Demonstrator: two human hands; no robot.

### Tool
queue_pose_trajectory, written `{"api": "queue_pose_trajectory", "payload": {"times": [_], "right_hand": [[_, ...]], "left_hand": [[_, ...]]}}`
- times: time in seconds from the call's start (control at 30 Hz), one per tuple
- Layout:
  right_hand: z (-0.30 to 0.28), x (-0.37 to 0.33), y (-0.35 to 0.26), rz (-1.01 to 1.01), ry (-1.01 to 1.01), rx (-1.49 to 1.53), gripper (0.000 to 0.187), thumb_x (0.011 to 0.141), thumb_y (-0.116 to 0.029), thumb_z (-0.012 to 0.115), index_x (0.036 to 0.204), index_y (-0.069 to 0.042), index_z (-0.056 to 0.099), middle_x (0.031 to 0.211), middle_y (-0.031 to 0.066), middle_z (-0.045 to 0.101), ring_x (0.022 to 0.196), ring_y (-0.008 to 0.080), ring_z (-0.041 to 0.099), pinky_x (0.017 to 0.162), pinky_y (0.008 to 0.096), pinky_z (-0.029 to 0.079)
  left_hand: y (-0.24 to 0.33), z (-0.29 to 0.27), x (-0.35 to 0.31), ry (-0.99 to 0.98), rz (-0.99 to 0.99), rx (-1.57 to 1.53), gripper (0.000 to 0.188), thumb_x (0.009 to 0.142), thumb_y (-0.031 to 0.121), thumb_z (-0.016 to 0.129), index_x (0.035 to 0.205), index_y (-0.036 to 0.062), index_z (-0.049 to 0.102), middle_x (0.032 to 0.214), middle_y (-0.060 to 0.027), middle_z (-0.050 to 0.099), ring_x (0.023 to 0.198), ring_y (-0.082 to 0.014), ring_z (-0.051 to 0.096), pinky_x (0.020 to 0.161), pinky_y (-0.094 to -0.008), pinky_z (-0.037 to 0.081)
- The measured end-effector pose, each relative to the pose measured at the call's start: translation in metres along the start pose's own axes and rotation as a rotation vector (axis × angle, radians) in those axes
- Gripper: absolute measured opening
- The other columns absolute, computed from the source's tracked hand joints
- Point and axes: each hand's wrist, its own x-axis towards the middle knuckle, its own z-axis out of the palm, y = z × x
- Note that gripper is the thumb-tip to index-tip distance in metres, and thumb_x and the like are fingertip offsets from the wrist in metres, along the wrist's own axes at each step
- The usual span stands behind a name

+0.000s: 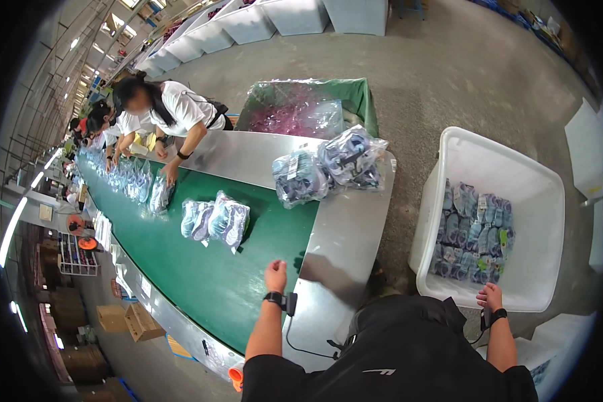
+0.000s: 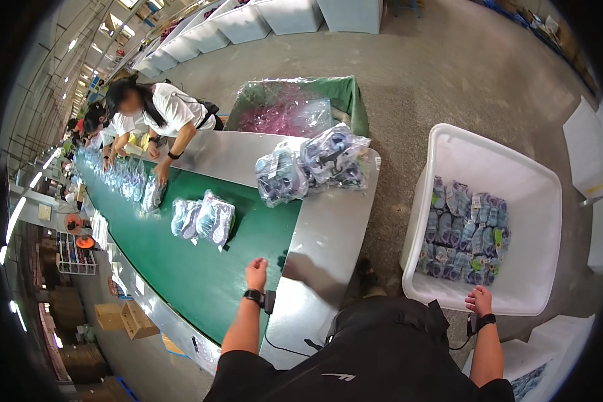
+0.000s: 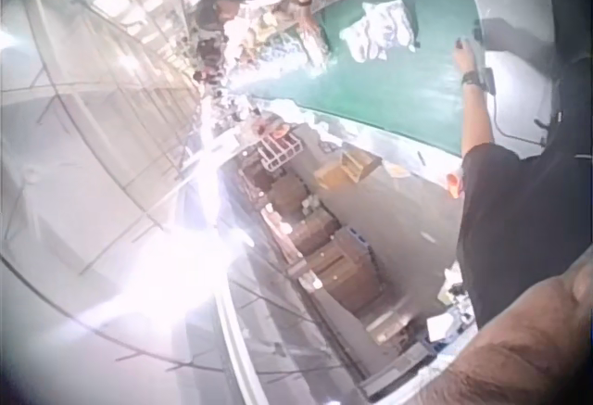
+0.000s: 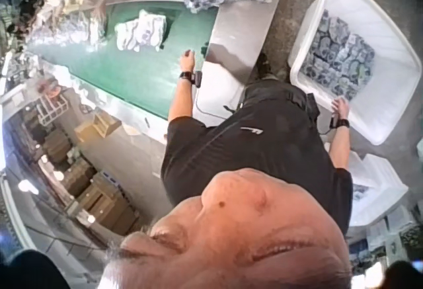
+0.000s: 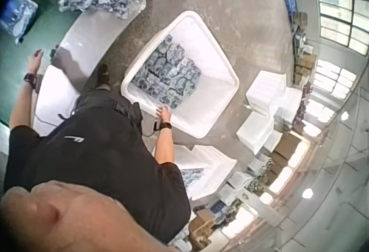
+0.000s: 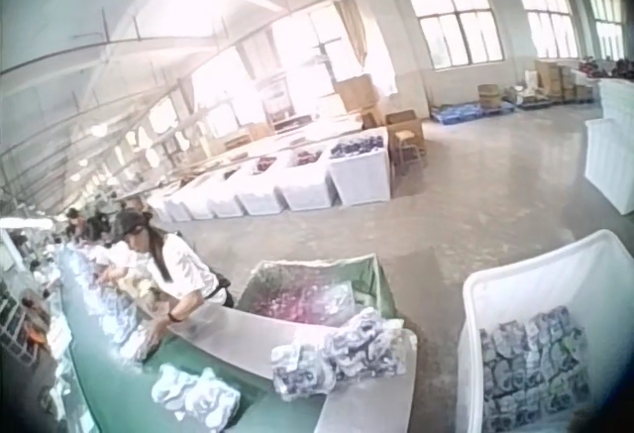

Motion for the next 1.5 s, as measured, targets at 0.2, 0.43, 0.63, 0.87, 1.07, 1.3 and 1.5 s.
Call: {"api": "queue_pose_trajectory", "payload": {"times": [0.2, 0.43, 0.63, 0.87, 1.07, 1.3, 1.5], "right_hand": [[0.031, -0.041, -0.022, -0.064, -0.015, -0.093, 0.045, 0.096, -0.022, 0.059, 0.136, -0.011, 0.044, 0.097, 0.0116, 0.063, 0.075, 0.0237, 0.068, 0.058, 0.0381, 0.058], [0.032, -0.08, -0.01, 0.047, 0.056, -0.185, 0.045, 0.095, -0.021, 0.06, 0.136, -0.008, 0.044, 0.094, 0.0108, 0.065, 0.073, 0.022, 0.068, 0.056, 0.0362, 0.057], [0.036, -0.09, -0.031, 0.022, 0.045, -0.253, 0.043, 0.096, -0.021, 0.059, 0.135, -0.006, 0.046, 0.095, 0.0113, 0.066, 0.073, 0.0202, 0.068, 0.058, 0.036, 0.057], [0.098, -0.109, -0.061, -0.121, -0.06, -0.336, 0.04, 0.096, -0.021, 0.06, 0.131, -0.002, 0.051, 0.095, 0.0111, 0.067, 0.076, 0.0171, 0.068, 0.059, 0.0302, 0.056], [0.104, -0.102, -0.064, -0.138, -0.15, -0.385, 0.041, 0.097, -0.022, 0.061, 0.13, -0.001, 0.051, 0.094, 0.0107, 0.066, 0.078, 0.0169, 0.068, 0.06, 0.0295, 0.056], [0.102, -0.081, -0.061, -0.184, -0.177, -0.358, 0.042, 0.097, -0.023, 0.06, 0.132, -0.002, 0.051, 0.096, 0.0101, 0.067, 0.079, 0.0168, 0.068, 0.061, 0.0292, 0.056], [0.106, -0.074, -0.058, -0.245, -0.192, -0.29, 0.04, 0.097, -0.024, 0.06, 0.129, -0.001, 0.053, 0.096, 0.0099, 0.067, 0.081, 0.0167, 0.069, 0.063, 0.029, 0.056]], "left_hand": [[0.007, -0.071, 0.099, 0.237, 0.222, 0.345, 0.048, 0.083, 0.028, 0.073, 0.118, -0.0036, 0.063, 0.117, -0.0241, 0.063, 0.113, -0.0385, 0.057, 0.1, -0.046, 0.044], [0.023, -0.107, 0.19, 0.232, 0.277, 0.527, 0.071, 0.081, 0.034, 0.074, 0.135, -0.0047, 0.05, 0.139, -0.0286, 0.049, 0.133, -0.0437, 0.042, 0.114, -0.0505, 0.03], [0.013, -0.062, 0.148, 0.271, 0.344, 0.58, 0.084, 0.081, 0.036, 0.074, 0.145, -0.0037, 0.037, 0.151, -0.0278, 0.033, 0.141, -0.048, 0.025, 0.118, -0.0535, 0.024], [0.064, -0.004, 0.001, 0.201, 0.187, -0.138, 0.084, 0.093, 0.042, 0.064, 0.151, -0.0039, 0.024, 0.157, -0.0241, 0.026, 0.148, -0.0377, 0.019, 0.118, -0.0527, 0.02], [0.082, 0.0, -0.02, 0.148, -0.464, -1.399, 0.082, 0.09, 0.069, 0.054, 0.148, 0.0132, 0.034, 0.148, -0.0103, 0.039, 0.137, -0.0233, 0.035, 0.115, -0.0467, 0.027], [0.055, 0.004, 0.007, 0.022, -0.387, -1.591, 0.077, 0.091, 0.057, 0.059, 0.143, 0.0038, 0.04, 0.14, -0.0155, 0.051, 0.124, -0.0367, 0.051, 0.106, -0.0563, 0.042], [0.097, -0.014, -0.031, 0.075, -0.303, -1.527, 0.064, 0.092, 0.046, 0.053, 0.142, 0.0072, 0.045, 0.138, -0.0155, 0.053, 0.119, -0.0406, 0.054, 0.098, -0.0584, 0.048]]}}
